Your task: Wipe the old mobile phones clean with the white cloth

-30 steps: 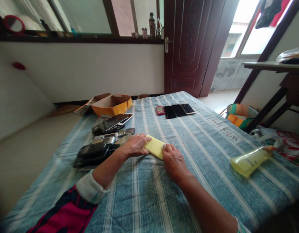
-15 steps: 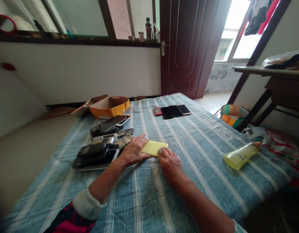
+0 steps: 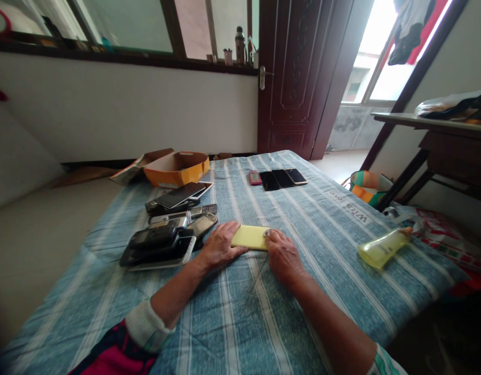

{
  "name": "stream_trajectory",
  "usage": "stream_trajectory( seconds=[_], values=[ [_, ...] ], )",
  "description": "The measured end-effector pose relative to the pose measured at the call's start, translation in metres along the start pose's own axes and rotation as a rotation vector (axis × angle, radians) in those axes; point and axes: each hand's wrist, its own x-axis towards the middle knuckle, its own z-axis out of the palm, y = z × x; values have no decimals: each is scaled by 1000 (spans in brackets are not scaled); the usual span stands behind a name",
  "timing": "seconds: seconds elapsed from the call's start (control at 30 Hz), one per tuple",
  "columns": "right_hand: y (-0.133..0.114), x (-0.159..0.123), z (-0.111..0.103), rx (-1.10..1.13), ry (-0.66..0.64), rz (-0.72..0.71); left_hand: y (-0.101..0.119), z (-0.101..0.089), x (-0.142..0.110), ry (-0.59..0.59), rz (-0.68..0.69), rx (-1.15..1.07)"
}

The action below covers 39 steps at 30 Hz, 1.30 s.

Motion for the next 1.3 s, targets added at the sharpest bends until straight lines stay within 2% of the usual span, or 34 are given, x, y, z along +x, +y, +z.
stream_trajectory(
  seconds=[0.2, 0.4, 0.53, 0.67, 0.97, 1.03, 1.2, 1.3],
  values=[
    [-9, -34, 15, -47, 91, -52, 3, 2, -2, 23, -7, -2],
    [-8, -38, 9, -45, 47, -26, 9, 2, -7, 29, -35, 23],
    [-7, -37, 9, -54, 74, 16, 13, 3, -9, 44, -55, 24],
    [-9, -26, 10, -51, 74, 25, 15, 3, -9, 48, -73, 34],
    [-4, 35, -10, -17, -124, 26, 16, -1, -10, 50, -71, 34],
    [-5, 37, -10, -12, -134, 37, 17, -2, -10, 47, -80, 37],
    [-7, 25, -4, 6, -43, -35, 15, 0, -9, 51, -64, 53],
    [-4, 25, -5, 51, -35, -51, 14, 2, -6, 57, -71, 68]
  ],
)
